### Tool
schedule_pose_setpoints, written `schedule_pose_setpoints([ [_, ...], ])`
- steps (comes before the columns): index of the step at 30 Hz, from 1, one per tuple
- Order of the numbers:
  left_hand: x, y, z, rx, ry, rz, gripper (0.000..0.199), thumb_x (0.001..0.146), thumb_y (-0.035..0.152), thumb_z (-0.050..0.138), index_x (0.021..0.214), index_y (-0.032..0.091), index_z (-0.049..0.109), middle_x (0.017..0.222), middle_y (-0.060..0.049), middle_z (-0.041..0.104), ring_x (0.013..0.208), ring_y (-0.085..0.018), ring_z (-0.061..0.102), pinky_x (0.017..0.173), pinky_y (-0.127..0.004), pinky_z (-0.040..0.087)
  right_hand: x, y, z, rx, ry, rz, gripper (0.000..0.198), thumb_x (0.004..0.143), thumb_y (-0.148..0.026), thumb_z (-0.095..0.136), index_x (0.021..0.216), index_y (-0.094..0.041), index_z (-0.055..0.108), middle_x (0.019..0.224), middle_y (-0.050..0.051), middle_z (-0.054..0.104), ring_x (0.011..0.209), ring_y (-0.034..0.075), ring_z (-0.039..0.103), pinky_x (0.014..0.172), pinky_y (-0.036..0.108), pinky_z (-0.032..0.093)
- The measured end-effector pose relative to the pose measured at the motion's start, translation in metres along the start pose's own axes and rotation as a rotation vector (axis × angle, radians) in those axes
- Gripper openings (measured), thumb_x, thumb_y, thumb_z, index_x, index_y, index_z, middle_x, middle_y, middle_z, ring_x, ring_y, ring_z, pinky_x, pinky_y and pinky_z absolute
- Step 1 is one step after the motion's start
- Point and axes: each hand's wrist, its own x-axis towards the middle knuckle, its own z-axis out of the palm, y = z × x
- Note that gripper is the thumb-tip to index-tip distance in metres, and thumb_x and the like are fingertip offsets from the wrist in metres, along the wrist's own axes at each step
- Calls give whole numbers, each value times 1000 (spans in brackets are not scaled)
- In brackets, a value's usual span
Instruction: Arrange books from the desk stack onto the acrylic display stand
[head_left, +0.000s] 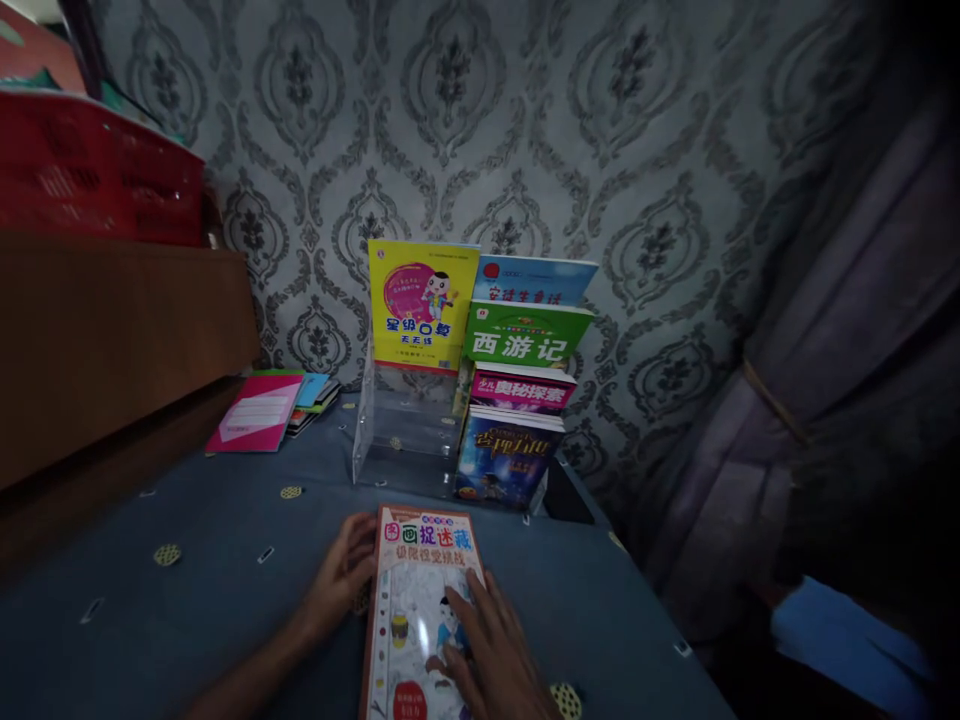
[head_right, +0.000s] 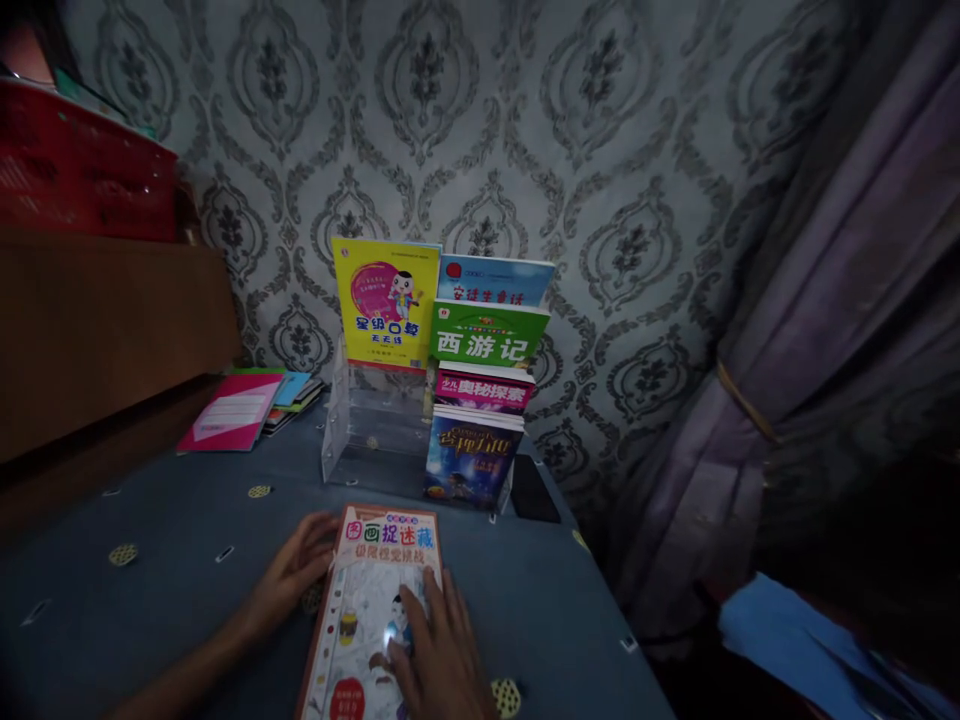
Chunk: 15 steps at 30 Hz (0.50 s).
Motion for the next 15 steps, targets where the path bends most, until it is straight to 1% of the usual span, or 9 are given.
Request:
schedule_pose_setpoints([
  [2, 1, -1, 1, -153, 58, -124, 72, 62, 50, 87, 121, 24, 54, 137, -14, 64, 108, -29, 70, 92, -41, 56, 2, 3, -4, 0, -50, -7, 53, 99, -40, 54, 151, -30, 51, 160, 12, 40, 145, 42, 39, 109, 57, 49],
  [3, 0, -2, 2, -203, 70, -182, 77, 59, 50, 90, 121, 24, 54, 131, -13, 67, 98, -28, 73, 84, -39, 58, 3, 3, -6, 5, -59, -2, 53, 99, -40, 54, 150, -30, 51, 159, 12, 40, 145, 42, 39, 109, 58, 49],
  [5, -1, -2, 4, -271, 43, -272, 80, 55, 51, 92, 120, 21, 56, 112, -12, 74, 83, -26, 74, 71, -35, 58, 4, 0, -10, 34, -59, 5, 52, 98, -39, 55, 150, -31, 51, 160, 11, 41, 145, 41, 40, 110, 57, 49],
  [6, -2, -1, 5, -296, 8, -303, 78, 55, 51, 92, 118, 19, 58, 102, -11, 76, 79, -25, 74, 68, -33, 57, 4, -2, -11, 53, -53, 9, 52, 98, -39, 55, 150, -31, 52, 160, 10, 41, 146, 40, 40, 110, 57, 48],
  [8, -4, 3, 8, -341, -75, -344, 70, 59, 50, 91, 114, 17, 62, 92, -10, 77, 79, -25, 75, 66, -30, 56, 3, -8, -10, 86, -26, 42, 51, 98, -39, 56, 148, -31, 54, 160, 9, 41, 147, 39, 39, 112, 56, 46],
  [10, -6, 8, 10, -381, -125, -372, 62, 62, 48, 91, 109, 17, 66, 89, -9, 77, 80, -25, 75, 67, -28, 56, 2, -14, -7, 114, 10, 97, 49, 98, -41, 55, 146, -31, 56, 161, 9, 41, 149, 38, 37, 115, 56, 43],
  [12, -7, 13, 11, -408, -139, -399, 58, 60, 46, 93, 104, 16, 67, 89, -9, 78, 79, -24, 76, 67, -27, 56, 1, -17, -2, 160, 38, 150, 49, 98, -42, 54, 146, -31, 55, 163, 8, 38, 151, 36, 34, 117, 56, 40],
  [15, -7, 20, 12, -460, -125, -399, 55, 60, 42, 94, 101, 16, 68, 91, -9, 78, 82, -24, 76, 68, -28, 58, 1, -15, 2, 289, 71, 252, 55, 98, -46, 51, 151, -29, 49, 167, 8, 31, 152, 33, 32, 117, 52, 41],
])
